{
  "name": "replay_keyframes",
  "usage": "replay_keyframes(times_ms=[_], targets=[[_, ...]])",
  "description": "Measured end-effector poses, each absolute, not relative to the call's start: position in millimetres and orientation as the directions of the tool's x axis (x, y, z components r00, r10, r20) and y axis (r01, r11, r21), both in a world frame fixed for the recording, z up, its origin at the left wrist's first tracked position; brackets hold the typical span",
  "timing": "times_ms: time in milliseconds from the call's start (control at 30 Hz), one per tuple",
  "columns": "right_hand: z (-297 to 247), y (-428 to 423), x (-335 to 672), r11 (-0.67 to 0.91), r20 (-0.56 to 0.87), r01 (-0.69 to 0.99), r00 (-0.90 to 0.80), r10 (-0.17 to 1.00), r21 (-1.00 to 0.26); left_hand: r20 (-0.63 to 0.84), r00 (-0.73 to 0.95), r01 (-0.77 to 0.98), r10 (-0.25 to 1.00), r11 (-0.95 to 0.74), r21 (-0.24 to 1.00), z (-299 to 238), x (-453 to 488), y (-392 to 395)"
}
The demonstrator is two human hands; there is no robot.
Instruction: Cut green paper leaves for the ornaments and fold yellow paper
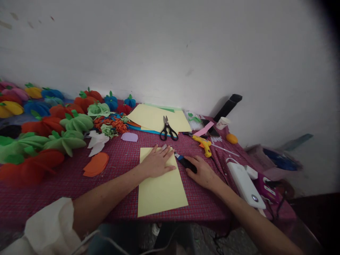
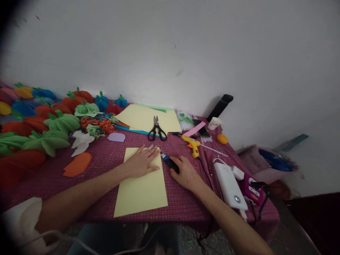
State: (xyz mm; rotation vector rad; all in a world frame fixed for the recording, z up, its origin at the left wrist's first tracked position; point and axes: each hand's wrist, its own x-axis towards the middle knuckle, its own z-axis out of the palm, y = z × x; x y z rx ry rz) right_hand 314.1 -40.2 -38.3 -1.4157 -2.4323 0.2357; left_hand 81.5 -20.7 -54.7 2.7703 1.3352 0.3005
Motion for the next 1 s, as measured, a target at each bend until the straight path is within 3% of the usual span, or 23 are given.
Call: replay_keyframes(times_ms=[1000], targets=[[-41.3, -25.0, 315.4, 0.489, 0.224, 0.827, -0.439, 0.870, -0.276, 0.150, 0.603, 0.773, 0.783, -0.621, 0.131, -55.9, 81.9, -20.0]])
